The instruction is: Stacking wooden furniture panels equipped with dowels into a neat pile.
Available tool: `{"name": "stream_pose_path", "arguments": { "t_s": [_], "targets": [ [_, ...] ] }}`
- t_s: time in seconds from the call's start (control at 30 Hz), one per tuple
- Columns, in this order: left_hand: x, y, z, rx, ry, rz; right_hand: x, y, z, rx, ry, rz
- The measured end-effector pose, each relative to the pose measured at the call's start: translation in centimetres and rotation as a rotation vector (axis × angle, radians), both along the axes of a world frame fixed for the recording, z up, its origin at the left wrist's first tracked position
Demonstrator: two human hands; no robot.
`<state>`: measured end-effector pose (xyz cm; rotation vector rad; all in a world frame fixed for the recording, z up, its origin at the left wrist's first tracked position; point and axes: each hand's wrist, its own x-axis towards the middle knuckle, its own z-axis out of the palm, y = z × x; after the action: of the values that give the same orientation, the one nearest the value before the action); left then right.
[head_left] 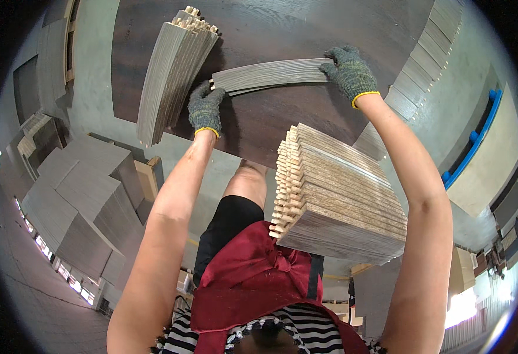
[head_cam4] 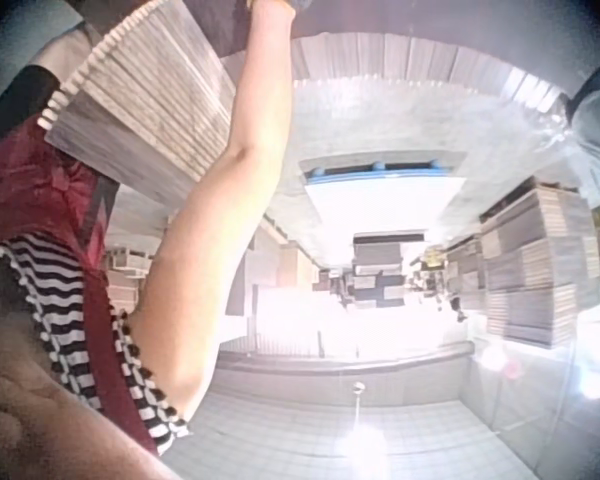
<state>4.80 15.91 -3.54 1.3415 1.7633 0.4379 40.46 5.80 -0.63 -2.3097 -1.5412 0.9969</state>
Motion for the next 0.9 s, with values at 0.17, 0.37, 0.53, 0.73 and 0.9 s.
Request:
{"name": "stream_pose_path", "arguments": {
  "t_s": [0.17,0.37,0.53,0.73,0.9],
  "targets": [
    [-0.1,0.4,-0.1,-0.066,-0.015,-0.046,0.6,0.4,-0.8,-0.032,0.052,-0.071],
    [-0.6,1.2,0.4,-0.205,-0.140,-0.115,1.4,1.1,-1.9,-0.177,0.177,-0.066],
    [-0.3,0.7,1.4,0.095,0.149,-0.552,3.0,-1.0,-2.7,-0.178,0.199,-0.061],
    [6.4,-1.2,4.5,-0.147,0.015,-0.491,6.8,-9.8,0.3,-0.374,0.333,-0.320],
    [13.1,-3.6,4.4,-0.195,0.064,-0.835,8.2,-19.2,1.8,-0.496,0.545,-0.613]
  ]
}}
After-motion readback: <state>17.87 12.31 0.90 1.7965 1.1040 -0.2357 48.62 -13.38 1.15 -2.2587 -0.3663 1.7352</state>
